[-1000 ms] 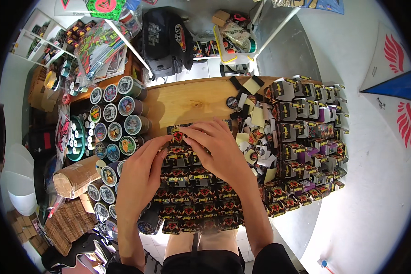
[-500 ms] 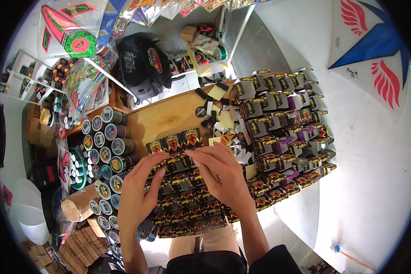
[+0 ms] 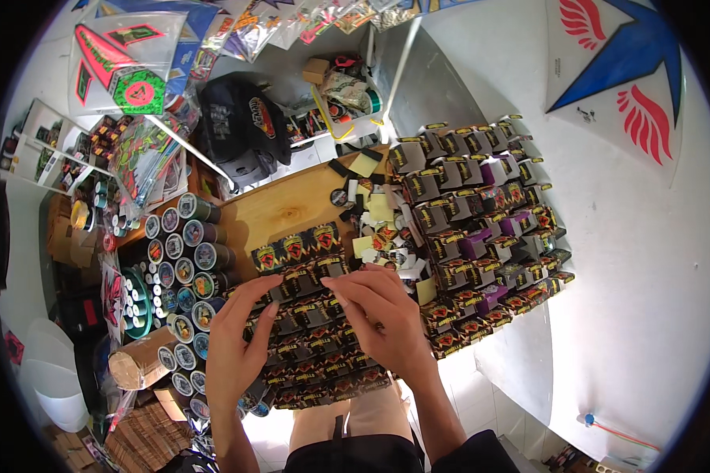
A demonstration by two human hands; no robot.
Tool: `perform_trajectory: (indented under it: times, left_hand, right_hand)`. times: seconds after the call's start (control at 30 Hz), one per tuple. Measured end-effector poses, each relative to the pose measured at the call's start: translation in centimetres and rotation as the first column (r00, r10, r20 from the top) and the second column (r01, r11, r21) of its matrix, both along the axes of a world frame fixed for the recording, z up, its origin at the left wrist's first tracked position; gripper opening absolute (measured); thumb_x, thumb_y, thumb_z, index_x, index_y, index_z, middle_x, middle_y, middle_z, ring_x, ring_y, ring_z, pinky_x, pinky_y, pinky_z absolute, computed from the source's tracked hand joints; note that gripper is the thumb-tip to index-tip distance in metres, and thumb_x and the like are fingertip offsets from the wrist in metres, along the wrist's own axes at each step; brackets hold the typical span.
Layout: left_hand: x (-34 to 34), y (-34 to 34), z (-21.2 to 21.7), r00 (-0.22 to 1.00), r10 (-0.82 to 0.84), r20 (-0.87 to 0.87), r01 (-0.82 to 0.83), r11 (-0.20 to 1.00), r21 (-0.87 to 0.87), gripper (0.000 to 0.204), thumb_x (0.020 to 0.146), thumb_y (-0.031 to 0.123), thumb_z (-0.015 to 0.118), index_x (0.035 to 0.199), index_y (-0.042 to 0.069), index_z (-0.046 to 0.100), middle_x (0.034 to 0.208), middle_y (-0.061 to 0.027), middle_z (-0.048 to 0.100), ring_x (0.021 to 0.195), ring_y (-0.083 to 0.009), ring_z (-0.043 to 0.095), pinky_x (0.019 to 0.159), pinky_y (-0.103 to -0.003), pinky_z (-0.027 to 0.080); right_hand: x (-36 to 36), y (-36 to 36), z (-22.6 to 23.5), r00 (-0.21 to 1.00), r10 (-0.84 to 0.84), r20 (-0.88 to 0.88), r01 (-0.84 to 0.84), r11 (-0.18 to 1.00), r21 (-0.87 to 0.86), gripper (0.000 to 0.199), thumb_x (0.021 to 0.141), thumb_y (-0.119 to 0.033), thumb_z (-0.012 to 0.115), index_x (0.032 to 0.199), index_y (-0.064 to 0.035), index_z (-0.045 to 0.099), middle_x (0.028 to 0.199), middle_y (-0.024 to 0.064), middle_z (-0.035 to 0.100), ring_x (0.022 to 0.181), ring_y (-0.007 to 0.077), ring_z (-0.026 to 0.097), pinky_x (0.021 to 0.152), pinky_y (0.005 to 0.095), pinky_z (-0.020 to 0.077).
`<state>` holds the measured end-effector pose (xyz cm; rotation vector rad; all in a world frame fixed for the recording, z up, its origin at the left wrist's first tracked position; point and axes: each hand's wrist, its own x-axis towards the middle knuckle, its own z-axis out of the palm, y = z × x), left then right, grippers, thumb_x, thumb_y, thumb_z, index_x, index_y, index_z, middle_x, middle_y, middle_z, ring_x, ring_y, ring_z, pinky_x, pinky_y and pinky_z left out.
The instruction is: The person assembles small rectangular boxes by folding the cardboard flaps and inserting circular containers into them. They repeat this process for multiple units, placing the finished boxes on a wooden table.
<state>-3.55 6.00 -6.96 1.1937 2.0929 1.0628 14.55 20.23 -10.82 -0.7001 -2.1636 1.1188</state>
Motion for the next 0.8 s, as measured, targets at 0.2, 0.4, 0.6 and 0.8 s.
perform_trajectory:
  times: [0.2, 0.4, 0.6, 0.8]
  left_hand:
    - [-2.7, -3.2, -0.8, 0.992, 0.073, -0.1, -0.073, 0.997, 0.003, 0.032, 0.103, 0.004, 0.065, 0.135, 0.004, 0.067, 0.131, -0.019, 0.071, 0.117, -0.0402, 0.071, 0.096, -0.043, 0.058]
    - [-4.4, -5.1, -2.0, 0.952, 0.271, 0.142, -0.266, 0.963, -0.054, 0.029, 0.104, 0.0, 0.063, 0.133, 0.001, 0.068, 0.129, -0.0169, 0.073, 0.115, -0.0315, 0.073, 0.099, -0.04, 0.059]
    - [-5.8, -6.3, -4.6, 0.943, 0.297, 0.153, -0.288, 0.955, -0.075, 0.029, 0.106, 0.0, 0.061, 0.134, -0.002, 0.067, 0.128, -0.0181, 0.073, 0.115, -0.0288, 0.074, 0.1, -0.038, 0.061]
    - [-6.0, -5.7, -6.0, 0.924, 0.342, 0.171, -0.33, 0.939, -0.097, 0.032, 0.106, -0.001, 0.062, 0.138, -0.002, 0.066, 0.129, -0.0194, 0.073, 0.117, -0.0302, 0.075, 0.1, -0.038, 0.061]
  right_hand:
    - [-3.6, -0.9, 0.0, 0.995, 0.101, 0.02, -0.102, 0.994, 0.039, 0.033, 0.092, 0.004, 0.075, 0.122, -0.008, 0.079, 0.113, 0.0082, 0.077, 0.105, 0.0289, 0.069, 0.106, 0.0471, 0.0509]
    - [-8.9, -1.8, -1.7, 0.98, 0.193, 0.046, -0.197, 0.976, 0.092, 0.034, 0.09, 0.001, 0.078, 0.122, -0.0105, 0.079, 0.11, 0.0072, 0.075, 0.104, 0.0298, 0.068, 0.102, 0.0454, 0.0512]
    - [-13.1, -1.8, -4.7, 0.933, 0.295, 0.204, -0.326, 0.935, 0.137, 0.033, 0.092, -0.016, 0.082, 0.124, -0.0137, 0.078, 0.118, 0.0048, 0.072, 0.115, 0.0283, 0.066, 0.11, 0.0483, 0.0453]
    - [-14.5, -1.5, -7.0, 0.853, 0.353, 0.385, -0.421, 0.901, 0.106, 0.038, 0.093, -0.024, 0.081, 0.13, -0.015, 0.075, 0.128, 0.0043, 0.07, 0.134, 0.0273, 0.057, 0.125, 0.0559, 0.0323]
